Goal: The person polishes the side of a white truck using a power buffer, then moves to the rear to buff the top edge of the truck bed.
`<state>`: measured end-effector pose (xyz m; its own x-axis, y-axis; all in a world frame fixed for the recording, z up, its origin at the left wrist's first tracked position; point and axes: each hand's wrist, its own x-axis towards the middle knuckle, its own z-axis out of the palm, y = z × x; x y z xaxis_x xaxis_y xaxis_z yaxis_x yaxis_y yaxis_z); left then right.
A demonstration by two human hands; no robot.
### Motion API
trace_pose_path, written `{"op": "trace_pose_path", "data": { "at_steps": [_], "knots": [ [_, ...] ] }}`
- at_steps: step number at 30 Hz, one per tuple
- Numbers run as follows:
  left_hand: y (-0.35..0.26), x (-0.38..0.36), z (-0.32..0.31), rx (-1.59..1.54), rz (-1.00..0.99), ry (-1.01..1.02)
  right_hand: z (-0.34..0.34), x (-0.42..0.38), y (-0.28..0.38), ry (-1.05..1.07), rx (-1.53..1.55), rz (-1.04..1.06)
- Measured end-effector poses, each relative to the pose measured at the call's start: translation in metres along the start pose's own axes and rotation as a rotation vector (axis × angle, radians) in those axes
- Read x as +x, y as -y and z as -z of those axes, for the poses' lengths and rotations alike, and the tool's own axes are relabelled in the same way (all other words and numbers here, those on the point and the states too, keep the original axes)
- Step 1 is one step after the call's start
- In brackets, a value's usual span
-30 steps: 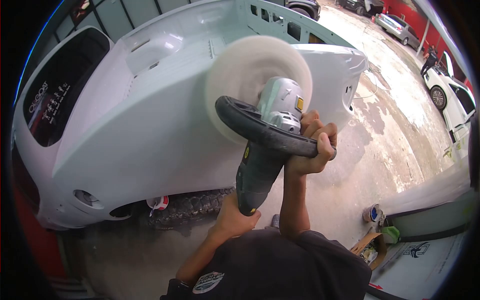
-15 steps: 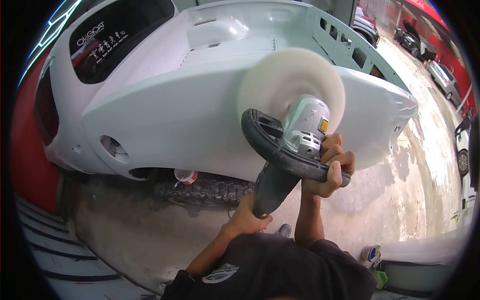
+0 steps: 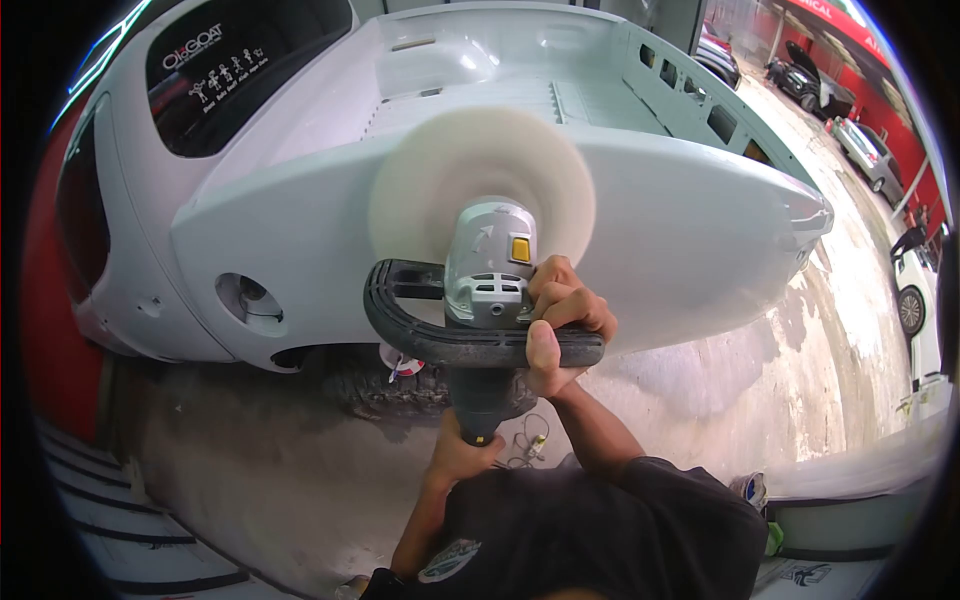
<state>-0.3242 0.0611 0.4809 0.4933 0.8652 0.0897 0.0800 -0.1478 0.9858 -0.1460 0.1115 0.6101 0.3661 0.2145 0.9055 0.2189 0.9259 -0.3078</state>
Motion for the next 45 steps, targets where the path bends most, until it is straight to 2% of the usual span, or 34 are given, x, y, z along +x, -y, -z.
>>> {"op": "trace_pose_path", "data": {
  "at_steps": [3, 6, 9, 12, 19, 25, 29, 32, 36, 40, 45],
  "knots": [
    [0.024, -0.005, 0.029, 0.071, -0.059, -0.002, -0.028, -0.007, -0.005, 0.012, 0.008, -0.008],
    [0.034, -0.013, 0.050, -0.005, 0.001, -0.061, -0.054, -0.014, -0.010, 0.004, 0.019, -0.013],
    [0.014, -0.018, 0.069, -0.067, 0.194, -0.035, -0.076, -0.021, -0.012, -0.001, 0.059, -0.052],
    [0.031, -0.019, 0.084, -0.063, 0.079, -0.010, -0.085, -0.029, -0.010, 0.039, 0.067, -0.091],
    [0.098, -0.010, 0.079, -0.038, 0.029, -0.024, -0.048, -0.047, -0.005, 0.058, 0.081, -0.110],
    [0.133, 0.012, 0.027, 0.074, -0.038, 0.041, 0.032, -0.038, 0.006, -0.009, 0.039, -0.076],
    [0.089, 0.030, -0.036, 0.161, -0.082, 0.047, 0.092, -0.026, 0.013, -0.111, -0.014, -0.031],
    [0.086, 0.039, -0.076, 0.200, -0.059, -0.001, 0.130, -0.002, 0.031, -0.224, -0.050, -0.021],
    [0.070, 0.065, -0.133, 0.279, 0.006, 0.150, 0.198, 0.010, 0.040, -0.384, -0.111, -0.006],
    [0.033, 0.069, -0.179, 0.357, -0.092, 0.137, 0.234, 0.014, 0.039, -0.463, -0.055, 0.036],
    [0.044, 0.068, -0.171, 0.364, -0.122, 0.181, 0.229, 0.008, 0.040, -0.446, -0.075, 0.063]
  ]
}}
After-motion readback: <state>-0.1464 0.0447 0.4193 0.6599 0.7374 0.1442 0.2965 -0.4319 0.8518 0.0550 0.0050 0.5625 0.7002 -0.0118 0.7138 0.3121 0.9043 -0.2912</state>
